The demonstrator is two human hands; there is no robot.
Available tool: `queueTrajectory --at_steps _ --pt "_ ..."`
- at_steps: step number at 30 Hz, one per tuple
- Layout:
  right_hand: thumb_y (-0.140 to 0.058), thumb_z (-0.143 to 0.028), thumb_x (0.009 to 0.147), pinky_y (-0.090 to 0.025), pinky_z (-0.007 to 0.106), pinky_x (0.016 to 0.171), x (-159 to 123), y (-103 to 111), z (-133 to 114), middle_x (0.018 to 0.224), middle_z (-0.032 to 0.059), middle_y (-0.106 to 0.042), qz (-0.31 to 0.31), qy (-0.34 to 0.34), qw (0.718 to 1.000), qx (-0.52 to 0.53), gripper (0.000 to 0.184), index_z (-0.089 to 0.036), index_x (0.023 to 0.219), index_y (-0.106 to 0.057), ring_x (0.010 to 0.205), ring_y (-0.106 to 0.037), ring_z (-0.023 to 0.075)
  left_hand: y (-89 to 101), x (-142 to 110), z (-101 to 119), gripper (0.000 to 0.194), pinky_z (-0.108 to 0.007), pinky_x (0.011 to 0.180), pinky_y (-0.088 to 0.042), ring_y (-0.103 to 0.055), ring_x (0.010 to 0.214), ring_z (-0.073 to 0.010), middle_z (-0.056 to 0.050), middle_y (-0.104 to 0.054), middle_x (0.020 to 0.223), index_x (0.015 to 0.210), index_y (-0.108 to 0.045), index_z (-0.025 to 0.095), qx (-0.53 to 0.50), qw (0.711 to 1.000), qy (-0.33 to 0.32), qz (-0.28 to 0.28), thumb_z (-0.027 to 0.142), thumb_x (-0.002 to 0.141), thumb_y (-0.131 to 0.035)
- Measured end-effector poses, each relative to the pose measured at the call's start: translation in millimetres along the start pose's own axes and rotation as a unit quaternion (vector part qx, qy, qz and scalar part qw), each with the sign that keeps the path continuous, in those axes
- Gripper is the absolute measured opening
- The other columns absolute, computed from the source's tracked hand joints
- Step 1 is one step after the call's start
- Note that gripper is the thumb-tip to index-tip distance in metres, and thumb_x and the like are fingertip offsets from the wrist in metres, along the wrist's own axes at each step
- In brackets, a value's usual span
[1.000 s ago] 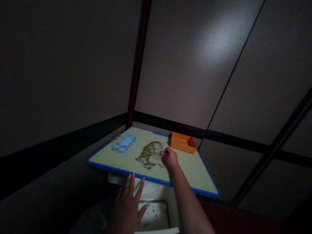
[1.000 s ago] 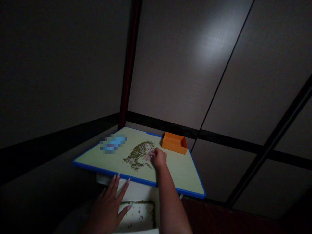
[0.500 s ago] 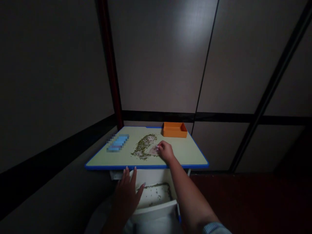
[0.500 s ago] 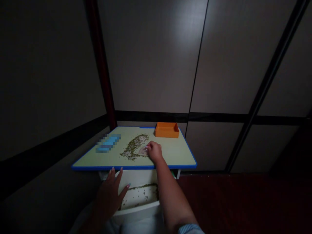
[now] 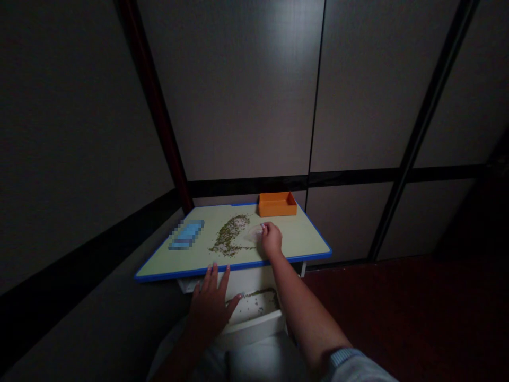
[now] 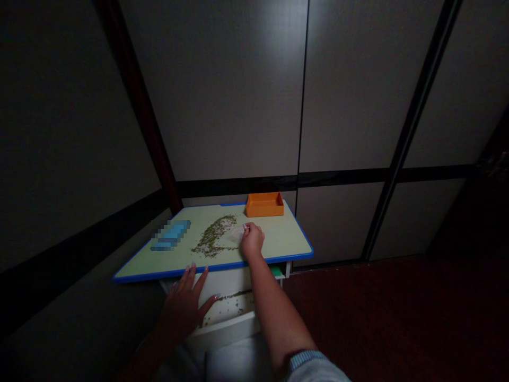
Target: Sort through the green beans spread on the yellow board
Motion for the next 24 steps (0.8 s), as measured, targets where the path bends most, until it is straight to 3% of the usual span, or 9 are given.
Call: queueTrajectory --at_steps 3,6,9,15,24 --pt "-0.046 -0.018 0.09 -0.031 0.028 0.078 -7 8 2 0.096 0.0052 -0.07 -0.023 0.029 0.995 -0.095 0.023 -0.022 0.097 -0.067 0.096 -0.055 0.0195 -2.5 6 -2 0.073 -0.052 0.1 -0.042 -0.033 0.14 -0.0353 -0.024 -0.033 0.151 0.14 -0.041 0.014 -0.007 0.999 0.012 -0.037 0.057 0.082 -0.048" --pt "-0.046 -0.016 0.089 -0.027 0.029 0.076 -11 12 1 0.098 0.0046 -0.069 -0.042 0.048 0.987 -0.146 0.023 -0.023 0.095 -0.066 0.098 -0.053 0.0194 -12.1 11 -13 0.074 -0.051 0.097 -0.044 -0.033 0.14 -0.037 -0.028 -0.034 0.149 0.139 -0.042 0.008 -0.018 0.995 0.067 -0.07 0.058 0.084 -0.042" --pt "-0.046 -0.015 0.088 -0.024 0.03 0.076 -14 12 -1 0.098 0.004 -0.069 -0.051 0.068 0.981 -0.174 0.023 -0.024 0.095 -0.066 0.098 -0.052 0.019 -22.4 12 -22 0.076 -0.05 0.097 -0.044 -0.033 0.139 -0.0379 -0.029 -0.033 0.149 0.14 -0.04 0.006 -0.03 0.993 0.105 -0.043 0.057 0.083 -0.042" --pt "-0.046 -0.013 0.086 -0.023 0.03 0.075 -17 12 5 0.097 0.0039 -0.069 -0.065 0.061 0.978 -0.189 0.024 -0.024 0.097 -0.065 0.099 -0.052 0.019 -32.2 3 -18 0.08 -0.048 0.095 -0.046 -0.03 0.14 -0.0397 -0.03 -0.033 0.149 0.139 -0.04 0.005 -0.037 0.995 0.086 0.038 0.057 0.079 -0.05" --pt "-0.044 -0.018 0.092 -0.024 0.031 0.077 -17 10 7 0.101 0.006 -0.069 -0.081 0.033 0.967 -0.24 0.022 -0.024 0.1 -0.063 0.101 -0.054 0.02 -27.2 0 -16 0.072 -0.049 0.093 -0.047 -0.031 0.14 -0.0407 -0.028 -0.036 0.148 0.139 -0.041 0.006 -0.014 0.996 0.086 0.022 0.049 0.081 -0.049"
Point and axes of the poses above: each hand's wrist, its own x-axis towards the middle knuckle, its own y-axis out of the back of the hand, z = x × y, the point moved 6 cm from there along x, towards the middle knuckle
